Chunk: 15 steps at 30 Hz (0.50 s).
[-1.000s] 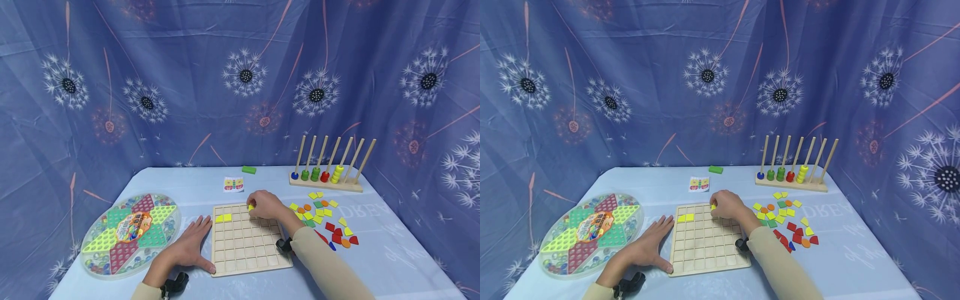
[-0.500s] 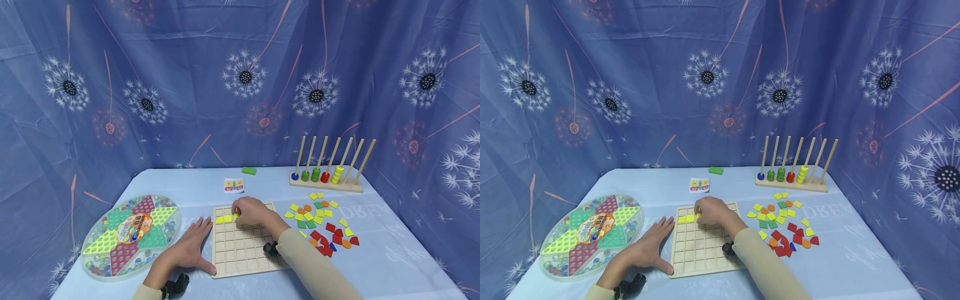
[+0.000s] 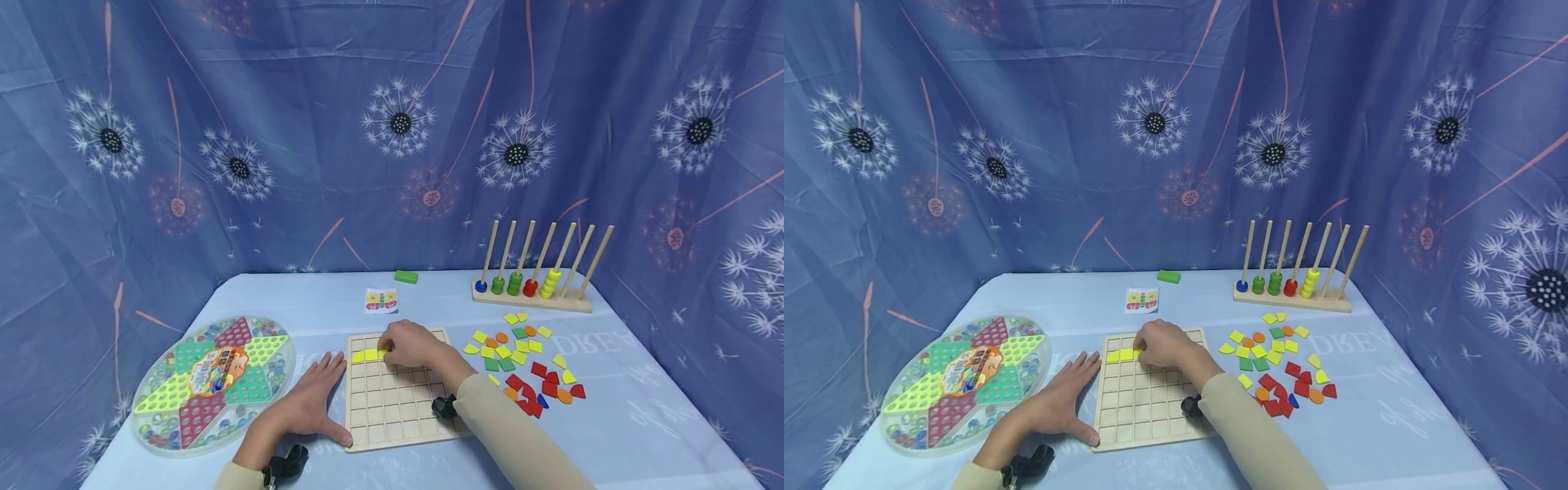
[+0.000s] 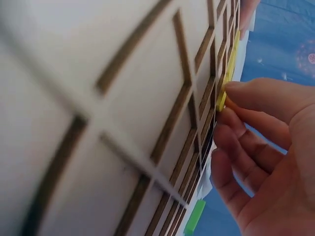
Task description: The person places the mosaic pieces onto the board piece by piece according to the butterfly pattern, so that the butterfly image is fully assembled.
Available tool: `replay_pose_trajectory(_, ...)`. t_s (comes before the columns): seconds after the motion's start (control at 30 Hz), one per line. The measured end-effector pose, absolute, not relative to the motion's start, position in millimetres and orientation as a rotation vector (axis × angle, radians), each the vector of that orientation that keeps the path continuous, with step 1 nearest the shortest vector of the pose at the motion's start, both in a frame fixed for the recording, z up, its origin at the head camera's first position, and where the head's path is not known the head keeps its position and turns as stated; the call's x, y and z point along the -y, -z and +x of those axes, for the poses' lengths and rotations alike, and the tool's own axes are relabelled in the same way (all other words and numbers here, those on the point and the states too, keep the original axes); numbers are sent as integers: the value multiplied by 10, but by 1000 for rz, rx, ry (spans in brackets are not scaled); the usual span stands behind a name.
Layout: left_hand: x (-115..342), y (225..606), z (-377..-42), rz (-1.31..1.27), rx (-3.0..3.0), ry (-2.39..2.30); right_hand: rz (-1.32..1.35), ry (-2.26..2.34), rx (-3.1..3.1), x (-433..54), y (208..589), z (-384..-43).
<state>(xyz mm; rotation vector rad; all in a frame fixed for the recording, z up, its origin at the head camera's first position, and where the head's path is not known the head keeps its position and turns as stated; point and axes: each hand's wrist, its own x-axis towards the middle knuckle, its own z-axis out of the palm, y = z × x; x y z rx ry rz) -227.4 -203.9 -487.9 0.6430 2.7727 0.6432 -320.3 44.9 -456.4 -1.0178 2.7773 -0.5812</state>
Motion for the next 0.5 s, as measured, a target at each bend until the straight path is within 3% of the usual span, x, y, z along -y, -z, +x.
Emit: replay_pose_trajectory(0.5, 2026, 4880, -2266, 644, -2796, -617, -916, 923, -2708, -1247, 4483, -3365)
